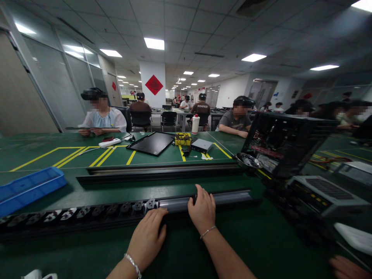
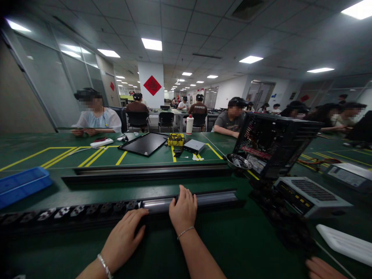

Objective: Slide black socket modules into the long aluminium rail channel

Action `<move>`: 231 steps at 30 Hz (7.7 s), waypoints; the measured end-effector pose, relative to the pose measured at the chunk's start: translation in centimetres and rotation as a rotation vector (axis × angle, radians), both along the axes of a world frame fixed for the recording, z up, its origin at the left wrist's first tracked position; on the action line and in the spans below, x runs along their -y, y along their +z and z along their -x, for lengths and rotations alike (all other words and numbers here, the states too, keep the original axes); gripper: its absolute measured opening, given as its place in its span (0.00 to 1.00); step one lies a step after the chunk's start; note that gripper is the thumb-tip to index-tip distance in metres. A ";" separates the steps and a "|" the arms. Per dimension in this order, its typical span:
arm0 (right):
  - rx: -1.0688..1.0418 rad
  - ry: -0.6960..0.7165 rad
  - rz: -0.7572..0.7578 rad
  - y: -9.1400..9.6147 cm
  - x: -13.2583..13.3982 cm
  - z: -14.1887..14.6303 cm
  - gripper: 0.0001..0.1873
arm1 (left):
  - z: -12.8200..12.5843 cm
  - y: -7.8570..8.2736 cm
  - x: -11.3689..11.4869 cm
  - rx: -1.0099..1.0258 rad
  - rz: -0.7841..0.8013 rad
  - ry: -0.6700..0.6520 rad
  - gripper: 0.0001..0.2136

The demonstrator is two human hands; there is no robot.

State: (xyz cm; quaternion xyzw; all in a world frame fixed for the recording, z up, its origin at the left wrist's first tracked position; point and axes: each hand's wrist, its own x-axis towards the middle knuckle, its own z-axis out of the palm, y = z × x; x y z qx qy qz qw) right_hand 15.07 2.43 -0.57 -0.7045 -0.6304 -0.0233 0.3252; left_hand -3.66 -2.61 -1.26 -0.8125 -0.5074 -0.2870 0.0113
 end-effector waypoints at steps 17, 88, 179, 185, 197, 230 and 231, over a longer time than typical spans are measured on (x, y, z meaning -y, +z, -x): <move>0.013 -0.062 0.039 0.1 -0.1 -0.9 0.26 | 0.1 -0.2 -0.1 -0.001 -0.032 0.000 0.17; 0.032 -0.028 0.036 0.0 0.0 -1.6 0.24 | 0.0 0.0 0.0 0.016 -0.032 -0.010 0.17; 0.050 -0.080 0.045 0.0 -0.1 -3.2 0.26 | 0.2 0.0 0.1 -0.003 -0.008 -0.012 0.17; 0.038 -0.080 0.061 0.2 -0.2 -3.3 0.25 | 0.2 -0.1 0.1 0.005 -0.015 -0.005 0.18; 0.049 -0.067 0.058 0.2 -0.2 -3.7 0.24 | 0.2 -0.2 0.0 0.020 -0.018 -0.002 0.18; 0.025 -0.044 0.034 0.1 -0.2 -4.0 0.23 | 0.1 0.0 0.2 0.001 0.002 0.003 0.18; 0.025 -0.044 0.028 0.0 -0.2 -4.0 0.23 | 0.1 0.0 0.2 0.001 -0.003 0.002 0.18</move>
